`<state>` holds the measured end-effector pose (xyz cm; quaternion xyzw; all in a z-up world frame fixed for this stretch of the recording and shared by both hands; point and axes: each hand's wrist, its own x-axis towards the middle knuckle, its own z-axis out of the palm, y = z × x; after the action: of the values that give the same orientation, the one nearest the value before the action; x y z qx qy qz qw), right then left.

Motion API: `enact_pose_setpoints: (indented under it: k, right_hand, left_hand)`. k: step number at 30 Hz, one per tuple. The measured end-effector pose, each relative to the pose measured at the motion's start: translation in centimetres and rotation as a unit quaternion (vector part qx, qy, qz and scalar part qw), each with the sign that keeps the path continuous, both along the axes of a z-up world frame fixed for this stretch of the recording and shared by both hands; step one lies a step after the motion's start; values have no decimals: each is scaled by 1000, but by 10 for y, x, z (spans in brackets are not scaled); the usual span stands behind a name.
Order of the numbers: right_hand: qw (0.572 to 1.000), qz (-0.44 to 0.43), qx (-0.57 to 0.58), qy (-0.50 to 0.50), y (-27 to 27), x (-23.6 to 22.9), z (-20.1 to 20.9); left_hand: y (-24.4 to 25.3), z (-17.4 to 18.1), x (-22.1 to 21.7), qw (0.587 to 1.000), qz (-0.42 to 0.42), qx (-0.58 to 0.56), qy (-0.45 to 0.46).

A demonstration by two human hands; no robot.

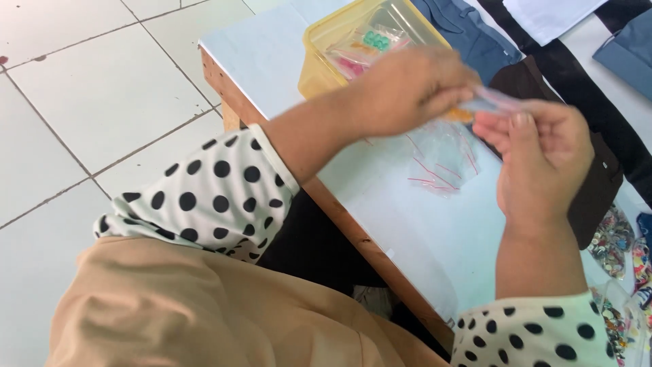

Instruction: Sorting small orange buttons and placing them into small plastic zip-lock bags on a work table.

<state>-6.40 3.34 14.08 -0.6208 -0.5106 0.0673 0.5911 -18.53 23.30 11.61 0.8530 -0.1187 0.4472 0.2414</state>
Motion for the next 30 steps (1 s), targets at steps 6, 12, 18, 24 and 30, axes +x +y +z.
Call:
enact_pose_setpoints:
  k: [6, 12, 18, 24, 30]
  right_hand:
    - [980, 57, -12, -189, 84, -2, -34]
    - [990, 66, -34, -124, 33, -18, -67]
    - [975, -47, -143, -164, -37, 35, -122]
    - [943, -75, -152, -287, -100, 59, -125]
    - [926, -79, -155, -335, -167, 79, -167]
  left_hand:
    - [96, -20, -28, 995, 27, 83, 47]
    - [79, -40, -62, 975, 163, 101, 112]
    - [-27, -42, -62, 976, 125, 159, -78]
    - [-105, -120, -22, 964, -24, 240, 115]
    - [-130, -131, 18, 930, -73, 232, 276]
